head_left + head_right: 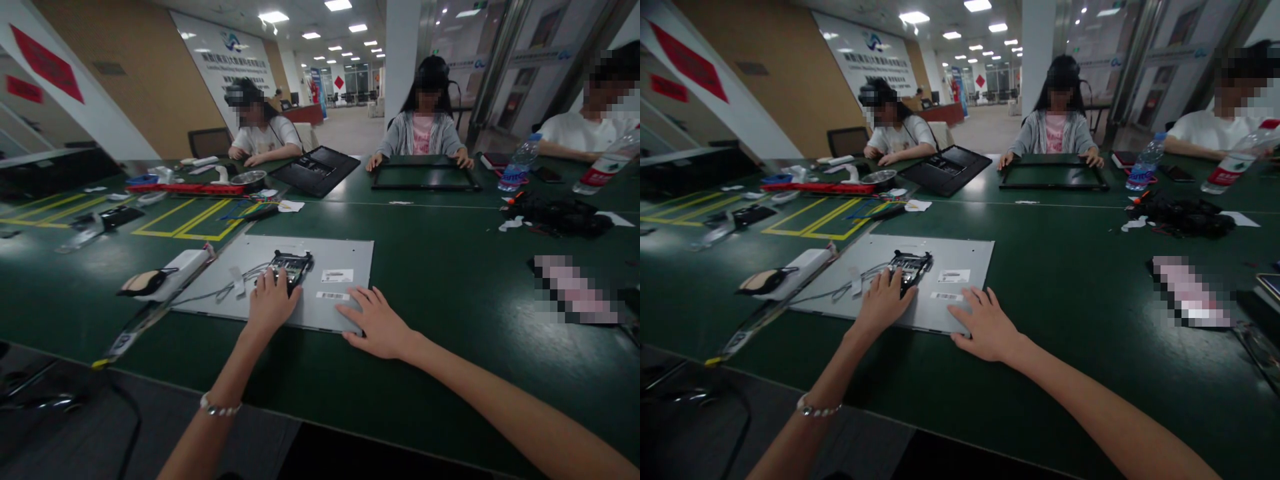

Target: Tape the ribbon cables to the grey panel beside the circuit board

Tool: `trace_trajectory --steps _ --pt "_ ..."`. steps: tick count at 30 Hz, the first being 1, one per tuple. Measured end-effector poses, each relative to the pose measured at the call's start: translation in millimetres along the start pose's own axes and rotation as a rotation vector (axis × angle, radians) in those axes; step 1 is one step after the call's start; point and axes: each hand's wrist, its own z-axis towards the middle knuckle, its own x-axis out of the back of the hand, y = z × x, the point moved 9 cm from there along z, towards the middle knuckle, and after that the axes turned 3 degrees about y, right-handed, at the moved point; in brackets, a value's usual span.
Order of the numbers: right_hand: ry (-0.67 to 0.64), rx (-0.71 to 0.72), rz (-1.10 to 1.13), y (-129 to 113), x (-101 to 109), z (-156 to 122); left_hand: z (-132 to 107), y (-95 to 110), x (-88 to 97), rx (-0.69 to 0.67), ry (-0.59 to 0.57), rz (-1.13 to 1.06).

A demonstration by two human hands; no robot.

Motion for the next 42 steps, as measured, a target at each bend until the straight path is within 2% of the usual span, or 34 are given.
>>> trace_trajectory --steps 8,13,19,23,25,27,31,33,38,40,42 --pt "-0.008 -0.001 -0.008 -0.1 -4.0 -0.2 50.0 -8.9 -7.7 0.099 0.05 -0.015" --pt "0.007 0.006 -0.018 0.5 -4.6 -0.8 72.6 -15.5 -12.2 0.161 0.099 -0.052" --pt "0.001 0.009 -0.011 1.5 -5.5 -2.0 80.4 -16.8 -15.8 0.187 0.124 -0.061" --pt "-0.013 0.006 -0.006 1.2 -4.2 -1.8 76.3 -18.2 -1.4 0.123 0.164 -0.089" --pt "-0.016 0.008 0.0 0.7 -3.6 -1.4 73.1 -27.1 12.4 0.083 0.221 -0.085" --pt "-0.015 0.009 0.005 0.6 -3.5 -1.1 70.5 -45.2 21.2 0.073 0.232 -0.041" --pt "-0.011 0.006 0.012 0.7 -4.7 -0.9 66.3 -91.6 14.9 0.107 0.097 0.089" --pt "-0.01 0.004 0.012 0.4 -5.4 -0.7 62.9 -104.9 9.2 0.088 0.05 0.14" --pt "-0.006 0.004 0.009 -0.7 -5.5 0.4 59.9 -109.8 1.5 0.016 -0.043 0.244" --pt "-0.007 0.003 0.009 -0.2 -6.1 1.1 66.7 -113.8 7.5 0.043 -0.052 0.257" --pt "-0.007 0.003 0.011 0.7 -7.1 1.9 80.2 -116.8 22.9 0.062 0.013 0.232"
